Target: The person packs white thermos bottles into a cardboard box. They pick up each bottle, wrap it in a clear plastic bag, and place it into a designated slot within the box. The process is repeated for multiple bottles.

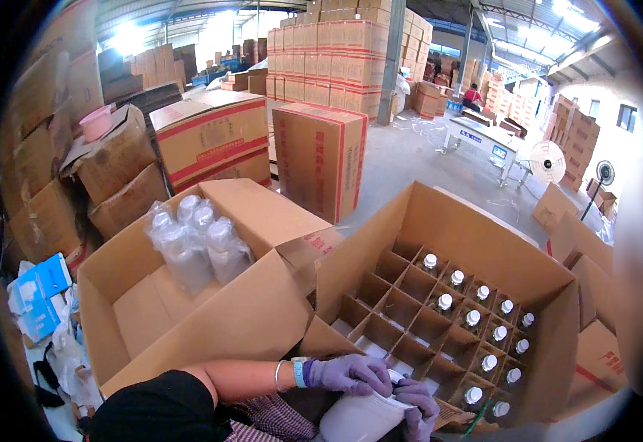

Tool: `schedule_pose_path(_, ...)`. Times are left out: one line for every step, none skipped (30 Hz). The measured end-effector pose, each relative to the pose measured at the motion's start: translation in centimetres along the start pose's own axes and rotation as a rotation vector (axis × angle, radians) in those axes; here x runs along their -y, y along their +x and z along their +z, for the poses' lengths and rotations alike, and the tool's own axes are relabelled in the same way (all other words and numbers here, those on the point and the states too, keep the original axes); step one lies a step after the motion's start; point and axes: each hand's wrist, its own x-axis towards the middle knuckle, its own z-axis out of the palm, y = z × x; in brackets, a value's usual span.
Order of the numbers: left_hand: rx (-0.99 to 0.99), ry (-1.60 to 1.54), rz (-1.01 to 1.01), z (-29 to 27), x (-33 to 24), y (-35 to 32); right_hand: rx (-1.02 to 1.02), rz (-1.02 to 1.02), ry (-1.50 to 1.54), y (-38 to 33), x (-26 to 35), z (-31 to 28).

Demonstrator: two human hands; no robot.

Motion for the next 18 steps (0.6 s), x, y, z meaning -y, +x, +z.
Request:
schedule_pose_path(-0.008, 0.043, 0.052, 0.4, -0.3, -0.1, 0.004, -0.018, -0.003, 0.1, 0.1, 0.1)
schedule_pose_path(-0.018, 0.086, 0.104, 0.6, -0.6, -0.2, -0.043, 0.026, 0.047, -0.3, -0.4, 0.3)
schedule_pose_path(-0.021, 0.201, 0.117, 1.2, -1.3, -0.8, -0.09, 0.07, 0.097, -0.9, -1.7, 0.6)
schedule_pose_path(-0.011, 0.365, 0.113, 1.7, -1.9, -1.3, -0.138, 0.114, 0.144, -1.4, -2.8, 0.9)
schedule_pose_path(-0.071, 0.476, 0.124, 2.8, -3.5, -0.9, -0.151, 0.096, 0.281, -1.3, -3.1, 1.3)
schedule_pose_path(-0.133, 0.585, 0.134, 4.2, -5.2, -0.4, -0.103, 0.126, 0.374, -1.1, -3.2, 1.4)
schedule_pose_path(-0.186, 0.697, 0.083, 5.9, -6.1, 0.1, -0.05, 0.154, 0.469, -0.2, -2.7, 2.1)
schedule_pose_path(-0.245, 0.812, 0.025, 8.3, -6.5, 0.6, -0.053, 0.225, 0.586, -0.1, -2.9, 2.2)
schedule_pose_path(-0.303, 0.924, -0.034, 9.6, -6.7, 0.8, -0.064, 0.293, 0.702, 0.2, -3.2, 2.3)
schedule_pose_path(-0.318, 0.887, -0.04, 8.8, -7.4, 0.7, -0.116, 0.372, 0.679, 0.7, -1.9, 3.4)
schedule_pose_path(-0.279, 0.814, -0.019, 7.3, -7.3, 1.5, -0.233, 0.429, 0.643, 0.7, 0.5, 3.8)
schedule_pose_path(-0.266, 0.762, 0.001, 6.0, -6.9, 1.8, -0.317, 0.484, 0.605, 1.0, 2.0, 4.1)
schedule_pose_path(-0.309, 0.758, -0.051, 3.6, -3.6, 0.8, -0.36, 0.44, 0.486, 0.7, 4.9, 6.2)
schedule_pose_path(-0.356, 0.762, -0.114, 0.5, 0.0, -0.9, -0.393, 0.407, 0.367, 0.6, 7.8, 8.4)
schedule_pose_path(-0.292, 1.077, -0.375, -1.1, 2.0, -2.7, -0.463, 0.378, 0.233, 0.2, 10.8, 10.3)
schedule_pose_path(-0.256, 1.407, -0.653, -2.6, 3.2, -4.7, -0.371, 0.4, 0.428, -1.8, 8.6, 8.0)
schedule_pose_path(-0.345, 1.294, -0.597, -2.8, 4.7, -5.5, -0.273, 0.422, 0.622, -3.7, 6.3, 5.5)
schedule_pose_path(-0.421, 1.184, -0.521, -2.8, 6.4, -5.6, -0.18, 0.428, 0.812, -4.2, 5.5, 3.7)
